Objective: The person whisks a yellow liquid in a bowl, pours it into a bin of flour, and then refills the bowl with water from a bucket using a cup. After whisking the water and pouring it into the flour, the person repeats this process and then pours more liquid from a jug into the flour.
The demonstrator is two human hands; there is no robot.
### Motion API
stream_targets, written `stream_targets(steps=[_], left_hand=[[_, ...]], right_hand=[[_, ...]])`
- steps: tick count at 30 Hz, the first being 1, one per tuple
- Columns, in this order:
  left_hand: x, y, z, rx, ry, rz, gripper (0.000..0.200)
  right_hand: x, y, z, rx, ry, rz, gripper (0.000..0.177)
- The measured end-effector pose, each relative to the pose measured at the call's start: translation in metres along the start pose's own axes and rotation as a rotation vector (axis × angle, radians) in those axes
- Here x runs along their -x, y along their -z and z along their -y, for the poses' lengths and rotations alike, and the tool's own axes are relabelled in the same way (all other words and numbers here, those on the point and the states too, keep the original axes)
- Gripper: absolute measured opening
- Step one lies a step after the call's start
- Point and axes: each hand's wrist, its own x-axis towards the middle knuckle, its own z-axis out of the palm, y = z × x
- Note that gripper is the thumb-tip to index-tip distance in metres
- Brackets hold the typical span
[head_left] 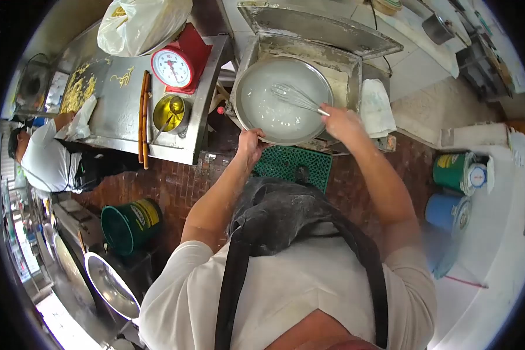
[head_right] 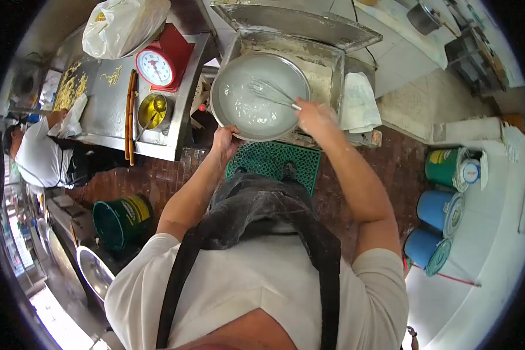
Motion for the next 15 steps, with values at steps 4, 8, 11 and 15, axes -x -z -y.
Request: stream_targets(steps=[4,8,11,15], left_hand=[[0.0,-0.015,0.006,0.102,-0.063,-0.052,0.067],[0.004,-0.023,0.008,0.075,-0.041,-0.099,0.061],[0.006,-0.025,0.011,0.052,-0.063,-0.117,0.054],[-0.004,-0.01,0.021,0.066,-0.083,-0.07,0.067]], right_hand=[[0.008,0.021,-0.05,0.081,0.165,0.045,0.043],[0.027,0.041,-0.026,0.148,0.285,0.144,0.038],[-0.015,0.032,-0.013,0.101,0.364,0.123,0.028],[-0.031,0.061,-0.041,0.083,0.292,0.109,0.025]])
